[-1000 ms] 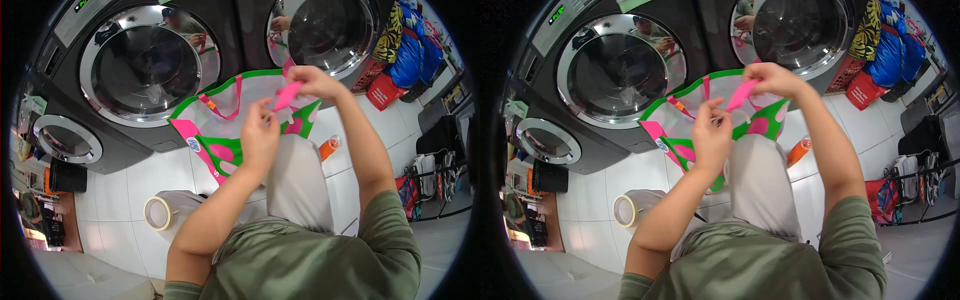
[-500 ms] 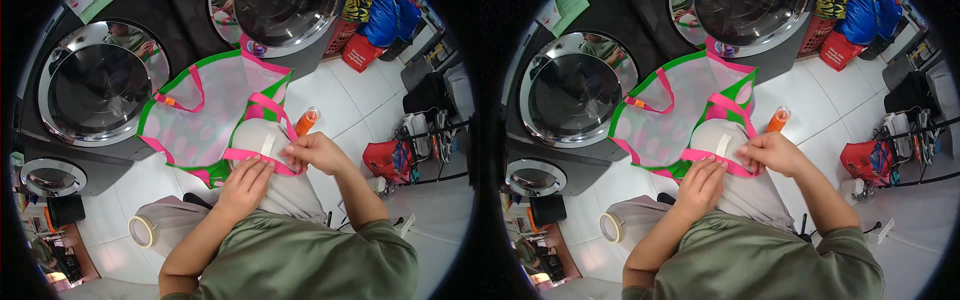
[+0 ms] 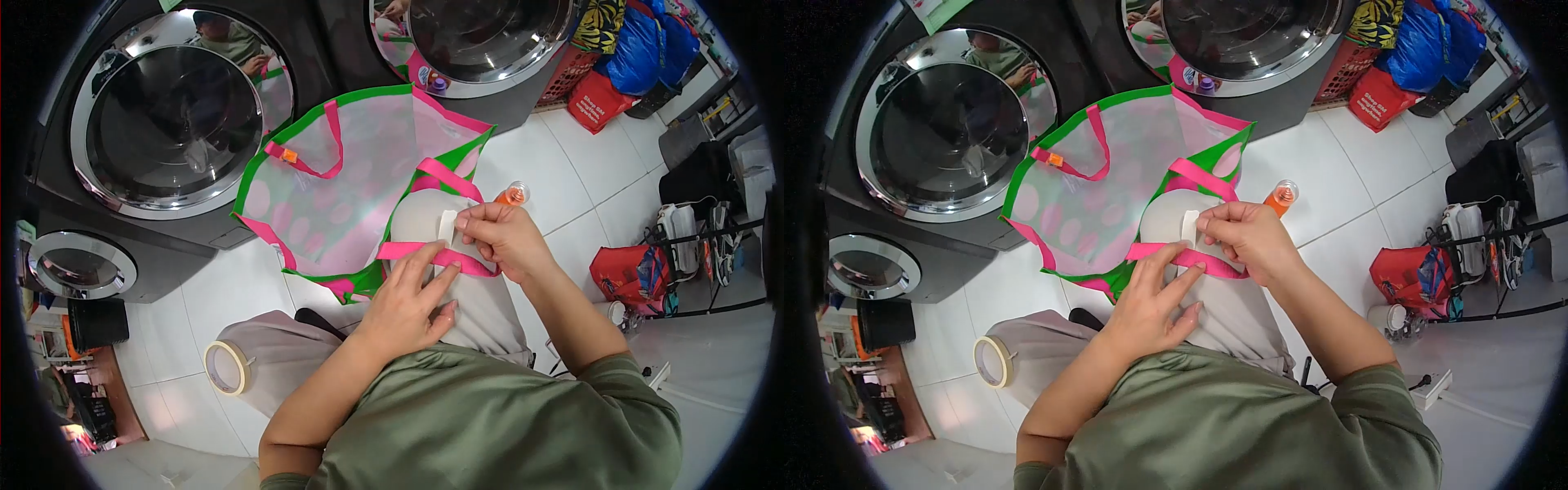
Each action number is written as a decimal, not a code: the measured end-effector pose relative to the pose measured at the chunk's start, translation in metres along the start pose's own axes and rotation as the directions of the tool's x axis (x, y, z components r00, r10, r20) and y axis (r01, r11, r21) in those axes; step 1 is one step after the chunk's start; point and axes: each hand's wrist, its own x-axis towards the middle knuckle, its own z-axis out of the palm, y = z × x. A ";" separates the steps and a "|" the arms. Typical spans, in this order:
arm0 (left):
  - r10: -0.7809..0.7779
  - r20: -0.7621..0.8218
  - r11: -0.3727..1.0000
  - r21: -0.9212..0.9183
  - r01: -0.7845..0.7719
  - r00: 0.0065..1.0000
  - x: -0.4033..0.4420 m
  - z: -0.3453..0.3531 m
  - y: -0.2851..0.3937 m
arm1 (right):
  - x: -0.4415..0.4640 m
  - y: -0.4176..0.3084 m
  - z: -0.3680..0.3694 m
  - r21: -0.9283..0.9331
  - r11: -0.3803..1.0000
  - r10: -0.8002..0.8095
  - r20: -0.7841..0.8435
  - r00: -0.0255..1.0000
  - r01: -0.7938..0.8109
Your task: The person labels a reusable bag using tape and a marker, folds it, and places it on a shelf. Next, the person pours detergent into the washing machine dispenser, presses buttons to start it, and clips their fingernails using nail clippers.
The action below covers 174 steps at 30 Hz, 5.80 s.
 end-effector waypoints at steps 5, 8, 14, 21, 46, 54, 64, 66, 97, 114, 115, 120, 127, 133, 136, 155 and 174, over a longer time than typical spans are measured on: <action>0.013 0.023 1.000 0.001 -0.013 1.000 0.002 -0.003 -0.001 | -0.008 -0.003 0.011 -0.169 0.963 -0.216 -0.020 0.976 0.210; 0.034 0.030 0.999 -0.013 -0.033 0.999 0.001 -0.002 -0.004 | -0.008 0.005 0.004 -0.604 0.619 -0.542 0.134 0.830 0.502; -0.003 -0.009 0.998 -0.063 0.002 1.000 -0.005 0.000 -0.007 | -0.008 0.007 -0.006 -0.649 -0.248 -0.712 0.625 0.319 0.719; 0.009 -0.023 0.997 -0.070 -0.011 1.000 -0.005 0.002 -0.010 | -0.008 0.005 -0.012 -0.615 -0.328 -0.619 0.713 0.329 0.717; 0.021 -0.014 0.999 -0.024 -0.022 1.000 0.000 -0.007 -0.008 | -0.013 0.001 -0.002 -0.672 -0.397 -0.610 0.702 0.367 0.625; 0.026 0.061 0.995 -0.093 -0.020 0.998 0.008 -0.022 -0.015 | -0.007 -0.002 0.001 -0.831 -0.263 -0.742 0.498 0.448 0.490; 0.025 0.094 0.950 -0.312 0.006 0.995 0.019 -0.025 -0.049 | -0.037 0.013 0.008 -0.604 -0.051 -0.612 0.648 0.453 0.795; 0.031 0.080 0.952 -0.307 -0.005 0.996 0.017 -0.025 -0.050 | -0.034 0.017 0.008 -0.596 -0.017 -0.652 0.615 0.443 0.802; -0.144 0.081 0.910 -0.382 0.165 0.986 0.021 -0.021 -0.041 | -0.040 0.009 0.029 -0.507 0.637 -0.548 0.231 0.804 0.581; -0.173 0.113 0.843 -0.497 0.206 0.978 0.018 -0.022 -0.042 | -0.029 0.024 0.028 -0.508 0.711 -0.538 0.054 0.841 0.487; -0.197 0.115 0.824 -0.519 0.228 0.974 0.018 -0.019 -0.042 | -0.028 0.026 0.029 -0.513 0.707 -0.544 0.045 0.838 0.487; -0.212 0.067 0.812 -0.543 0.214 0.975 0.019 -0.009 -0.041 | -0.025 0.026 0.031 -0.577 0.669 -0.568 0.010 0.823 0.469; -0.238 0.052 0.815 -0.532 0.229 0.970 0.023 -0.006 -0.037 | -0.026 0.024 0.035 -0.622 0.654 -0.561 -0.017 0.828 0.430; -0.156 0.021 0.900 -0.410 0.151 0.988 0.026 -0.011 -0.033 | -0.025 0.023 0.035 -0.673 0.601 -0.580 0.003 0.814 0.431; -0.062 -0.009 0.964 -0.258 0.058 0.998 0.023 -0.011 -0.034 | -0.022 0.026 0.032 -0.694 0.573 -0.594 0.016 0.805 0.436; -0.694 0.100 0.471 -0.686 0.554 0.713 0.034 0.014 -0.028 | -0.027 -0.080 0.024 -0.785 -0.158 -0.850 0.417 0.323 0.599; -0.756 0.163 0.164 -0.890 0.425 0.633 0.035 0.020 -0.030 | -0.002 0.000 0.015 -0.492 0.636 -0.564 0.230 0.793 0.595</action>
